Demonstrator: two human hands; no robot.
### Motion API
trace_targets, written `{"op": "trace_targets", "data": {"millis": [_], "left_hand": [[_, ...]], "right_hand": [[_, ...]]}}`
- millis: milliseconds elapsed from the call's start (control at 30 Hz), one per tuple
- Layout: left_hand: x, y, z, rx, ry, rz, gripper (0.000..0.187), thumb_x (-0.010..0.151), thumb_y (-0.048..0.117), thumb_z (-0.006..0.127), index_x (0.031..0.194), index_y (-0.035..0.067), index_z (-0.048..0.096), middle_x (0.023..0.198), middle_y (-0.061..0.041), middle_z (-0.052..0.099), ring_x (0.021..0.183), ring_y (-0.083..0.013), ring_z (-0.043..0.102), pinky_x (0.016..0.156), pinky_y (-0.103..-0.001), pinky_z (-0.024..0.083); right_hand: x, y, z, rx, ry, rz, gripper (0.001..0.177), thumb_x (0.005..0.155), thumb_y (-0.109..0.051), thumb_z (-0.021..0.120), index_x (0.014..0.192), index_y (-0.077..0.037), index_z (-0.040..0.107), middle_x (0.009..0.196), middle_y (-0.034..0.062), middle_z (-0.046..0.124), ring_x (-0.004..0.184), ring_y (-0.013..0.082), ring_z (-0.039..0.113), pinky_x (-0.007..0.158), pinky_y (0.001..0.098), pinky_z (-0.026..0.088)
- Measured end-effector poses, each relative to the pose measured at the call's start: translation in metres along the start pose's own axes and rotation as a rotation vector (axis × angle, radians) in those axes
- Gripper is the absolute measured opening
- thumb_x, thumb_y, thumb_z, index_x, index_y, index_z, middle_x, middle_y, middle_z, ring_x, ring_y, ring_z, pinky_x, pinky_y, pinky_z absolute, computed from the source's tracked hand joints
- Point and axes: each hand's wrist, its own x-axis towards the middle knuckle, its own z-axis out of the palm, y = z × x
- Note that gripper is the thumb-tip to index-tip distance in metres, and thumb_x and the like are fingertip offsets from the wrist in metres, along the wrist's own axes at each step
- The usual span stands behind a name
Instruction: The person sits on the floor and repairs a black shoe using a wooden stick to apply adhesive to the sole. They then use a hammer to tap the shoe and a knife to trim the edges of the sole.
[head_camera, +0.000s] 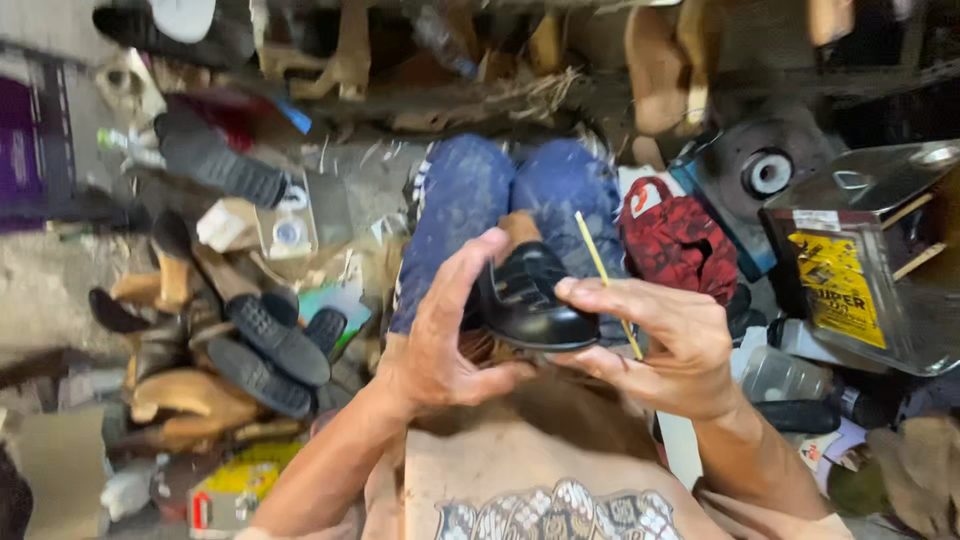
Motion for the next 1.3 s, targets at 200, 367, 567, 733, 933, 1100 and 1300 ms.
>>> {"op": "trace_targets", "data": {"millis": [200, 367, 567, 733, 933, 1100, 1300], "left_hand": [[0.013, 0.029, -0.006, -0.252, 0.074, 0.017, 0.093, 0.097, 0.027, 0.079, 0.160, 0.005, 0.016, 0.142, -0.016, 0.064, 0.134, -0.0336, 0.067, 0.124, -0.049, 0.052], [0.004, 0.028, 0.000, -0.307, 0.131, 0.025, 0.097, 0.095, 0.019, 0.082, 0.160, 0.005, 0.011, 0.136, -0.020, 0.066, 0.129, -0.0348, 0.070, 0.120, -0.050, 0.056], [0.002, 0.030, 0.008, -0.147, 0.189, 0.087, 0.093, 0.093, 0.020, 0.082, 0.156, 0.001, 0.015, 0.131, -0.016, 0.069, 0.122, -0.0321, 0.074, 0.116, -0.048, 0.057], [0.016, 0.036, 0.016, -0.141, 0.251, 0.111, 0.088, 0.096, 0.025, 0.083, 0.157, 0.004, 0.023, 0.130, -0.012, 0.070, 0.118, -0.0304, 0.077, 0.113, -0.045, 0.061], [0.015, 0.033, 0.021, -0.074, 0.199, 0.101, 0.084, 0.099, 0.033, 0.078, 0.156, 0.004, 0.023, 0.132, -0.008, 0.071, 0.122, -0.0285, 0.076, 0.107, -0.041, 0.060], [0.016, 0.034, 0.019, -0.076, 0.227, 0.106, 0.085, 0.098, 0.030, 0.080, 0.156, 0.004, 0.024, 0.131, -0.010, 0.071, 0.119, -0.0290, 0.077, 0.107, -0.042, 0.061], [0.014, 0.032, 0.017, -0.085, 0.213, 0.098, 0.085, 0.095, 0.028, 0.083, 0.154, 0.002, 0.026, 0.130, -0.009, 0.071, 0.119, -0.0286, 0.077, 0.109, -0.042, 0.061]], "right_hand": [[-0.003, 0.008, 0.010, 0.000, 0.013, 0.017, 0.047, 0.080, -0.019, 0.083, 0.119, 0.002, 0.065, 0.118, 0.0185, 0.074, 0.111, 0.0298, 0.077, 0.101, 0.0354, 0.064], [0.002, 0.000, 0.005, 0.122, -0.089, 0.138, 0.046, 0.083, -0.025, 0.078, 0.119, 0.000, 0.068, 0.118, 0.0143, 0.075, 0.109, 0.0214, 0.077, 0.101, 0.0301, 0.062], [-0.019, -0.041, -0.004, -0.088, 0.136, 0.362, 0.049, 0.100, -0.031, 0.047, 0.122, 0.010, 0.062, 0.110, 0.0198, 0.076, 0.099, 0.0258, 0.079, 0.095, 0.0329, 0.062], [-0.048, -0.052, -0.016, -0.338, 0.157, -0.063, 0.039, 0.102, -0.029, 0.043, 0.094, -0.001, 0.069, 0.081, 0.0128, 0.067, 0.067, 0.0252, 0.066, 0.063, 0.0367, 0.053], [-0.027, -0.069, -0.018, -0.388, -0.082, -0.141, 0.028, 0.098, -0.025, 0.049, 0.100, -0.006, 0.070, 0.090, 0.0103, 0.072, 0.078, 0.0235, 0.075, 0.070, 0.0335, 0.060], [-0.028, -0.070, -0.022, -0.508, -0.147, -0.195, 0.027, 0.100, -0.022, 0.046, 0.104, -0.006, 0.067, 0.097, 0.0099, 0.072, 0.081, 0.0237, 0.073, 0.071, 0.0356, 0.058], [-0.025, -0.071, -0.017, -0.469, -0.097, -0.176, 0.025, 0.099, -0.022, 0.047, 0.101, -0.005, 0.066, 0.093, 0.0114, 0.072, 0.078, 0.0250, 0.073, 0.069, 0.0365, 0.057]]}}
